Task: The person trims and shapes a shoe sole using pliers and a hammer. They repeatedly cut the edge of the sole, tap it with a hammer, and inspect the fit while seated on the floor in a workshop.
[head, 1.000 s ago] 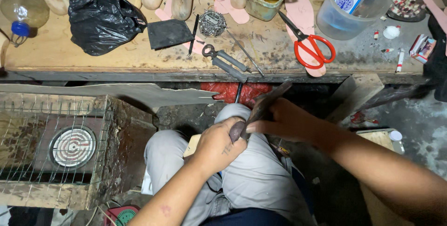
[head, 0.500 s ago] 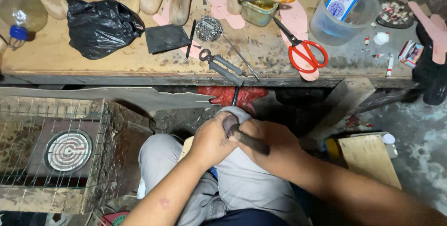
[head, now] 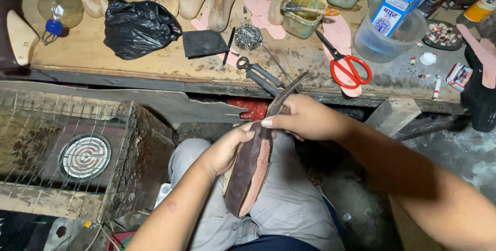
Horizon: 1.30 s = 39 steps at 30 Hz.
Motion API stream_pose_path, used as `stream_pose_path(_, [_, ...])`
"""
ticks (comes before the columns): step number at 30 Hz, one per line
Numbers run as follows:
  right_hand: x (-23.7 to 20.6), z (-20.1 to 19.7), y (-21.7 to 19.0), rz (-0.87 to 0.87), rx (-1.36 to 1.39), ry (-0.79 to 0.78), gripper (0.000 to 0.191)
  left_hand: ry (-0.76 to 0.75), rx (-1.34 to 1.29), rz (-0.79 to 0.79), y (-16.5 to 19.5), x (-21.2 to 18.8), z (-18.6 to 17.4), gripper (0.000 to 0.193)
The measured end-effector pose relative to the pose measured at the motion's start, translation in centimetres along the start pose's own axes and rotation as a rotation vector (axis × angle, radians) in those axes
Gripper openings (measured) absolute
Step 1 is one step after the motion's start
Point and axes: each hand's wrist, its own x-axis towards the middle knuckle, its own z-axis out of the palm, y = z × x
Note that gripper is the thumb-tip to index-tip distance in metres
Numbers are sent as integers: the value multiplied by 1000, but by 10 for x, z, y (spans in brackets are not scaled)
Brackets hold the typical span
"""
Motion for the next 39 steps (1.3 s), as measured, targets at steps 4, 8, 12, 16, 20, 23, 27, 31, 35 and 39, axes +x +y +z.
stream_pose_path(4, [0,6,-9,-167,-536,-9,32,264,568,148,-18,7,-3,44])
stream_pose_path(8, [-28,49,-1,-201,-1093,197,27,353,775,265,-36,7,-3,41])
stream_pose_path(12, [-31,61,31,-417,-548,397,17,402,822,265,-26,12,-9,37])
stream_pose_path(16, [-33,69,65,-398,-178,516,17,430,337,227,-4,15,-26,39])
stream_pose_path(20, [-46,89,78,-58,-119,580,25,393,-111,76,-9,1,-44,35])
stream_pose_path(23, [-52,93,74,-202,-417,556,52,420,-106,48,-22,6,-54,39])
stream_pose_path(27, [-49,84,62,-69,-303,437,39,487,-57,75,-31,13,-59,51])
stream_pose_path(31, [-41,85,57,47,-528,281,33,496,-106,68,-27,13,-58,51])
stream_pose_path(35, [-37,91,51,224,-571,313,41,407,-91,131,-23,13,-53,56])
stream_pose_path(39, [-48,77,33,-3,-369,283,38,446,-117,95,-24,13,-50,65])
